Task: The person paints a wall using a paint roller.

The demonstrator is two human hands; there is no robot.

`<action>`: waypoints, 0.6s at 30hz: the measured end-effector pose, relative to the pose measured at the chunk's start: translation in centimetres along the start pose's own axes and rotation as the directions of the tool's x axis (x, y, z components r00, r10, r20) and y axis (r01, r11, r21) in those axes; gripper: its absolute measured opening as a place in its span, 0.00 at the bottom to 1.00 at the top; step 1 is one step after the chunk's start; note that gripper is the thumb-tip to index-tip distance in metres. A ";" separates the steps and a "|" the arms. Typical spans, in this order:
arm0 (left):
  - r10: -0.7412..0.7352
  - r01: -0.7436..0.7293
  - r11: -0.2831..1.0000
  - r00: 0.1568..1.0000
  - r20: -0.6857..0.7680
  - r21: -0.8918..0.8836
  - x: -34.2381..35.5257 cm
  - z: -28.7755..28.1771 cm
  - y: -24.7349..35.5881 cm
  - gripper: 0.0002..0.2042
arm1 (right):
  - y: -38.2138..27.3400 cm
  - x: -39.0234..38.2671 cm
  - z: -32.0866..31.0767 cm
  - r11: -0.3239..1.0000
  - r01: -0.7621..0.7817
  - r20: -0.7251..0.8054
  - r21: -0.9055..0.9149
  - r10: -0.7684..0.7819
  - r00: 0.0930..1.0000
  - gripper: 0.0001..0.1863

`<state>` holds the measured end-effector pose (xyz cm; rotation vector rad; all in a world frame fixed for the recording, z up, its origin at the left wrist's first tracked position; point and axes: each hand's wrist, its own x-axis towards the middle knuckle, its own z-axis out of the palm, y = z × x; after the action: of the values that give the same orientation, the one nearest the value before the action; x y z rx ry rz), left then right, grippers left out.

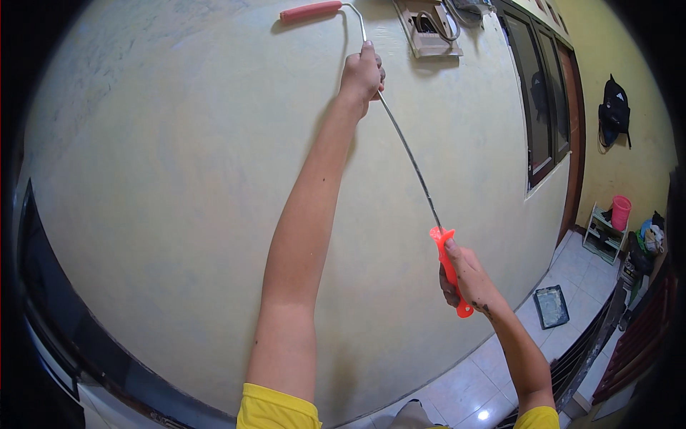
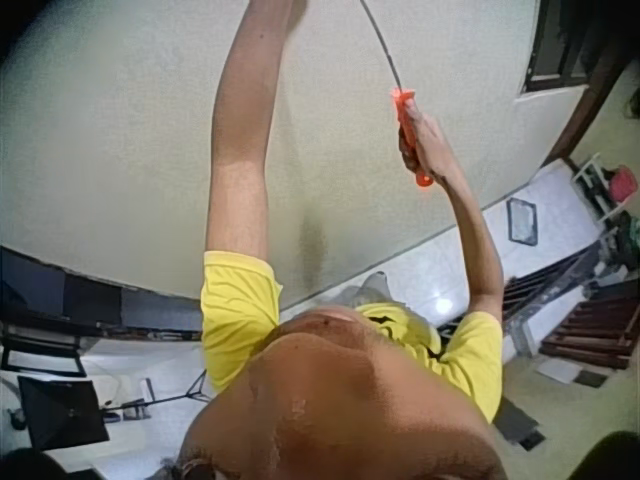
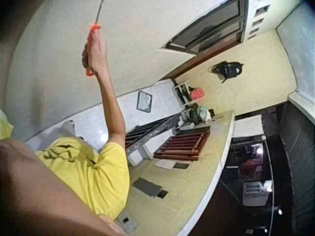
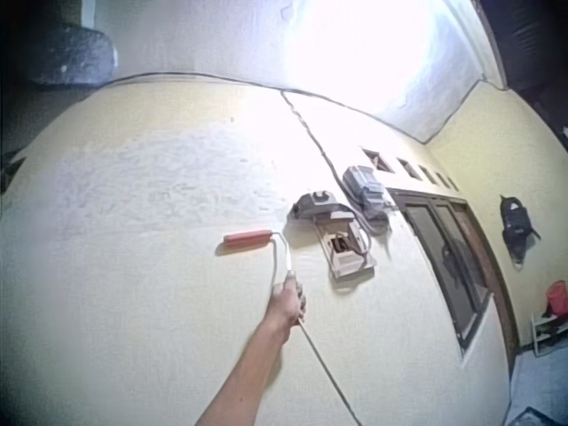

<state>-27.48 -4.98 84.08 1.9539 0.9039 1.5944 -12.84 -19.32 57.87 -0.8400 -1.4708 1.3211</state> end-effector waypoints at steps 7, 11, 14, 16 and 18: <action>-0.018 0.017 1.000 1.000 0.024 0.015 0.3 -0.4 -1.7 0.22 | 1.9 0.5 0.0 1.000 0.001 0.006 0.012 -0.001 1.000 0.29; -0.013 0.013 1.000 1.000 0.025 0.002 -0.3 -0.5 -2.2 0.23 | 2.8 0.5 0.5 1.000 0.009 0.007 0.019 -0.010 1.000 0.29; -0.007 0.006 1.000 1.000 0.021 0.011 -1.0 -0.4 -2.2 0.23 | 3.2 0.5 0.6 1.000 0.008 0.004 0.026 -0.008 1.000 0.29; 0.004 -0.003 1.000 1.000 0.021 -0.030 -1.5 -0.1 -2.1 0.22 | 3.3 0.5 0.6 1.000 0.010 0.001 0.024 -0.010 1.000 0.29; 0.001 0.000 0.999 1.000 0.022 -0.033 -1.8 0.0 -1.9 0.22 | 3.3 0.5 0.7 1.000 0.004 -0.002 0.021 -0.004 1.000 0.29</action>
<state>-28.09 -5.00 81.48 1.9454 0.8631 1.5756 -13.96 -18.51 54.72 -0.8241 -1.4546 1.3303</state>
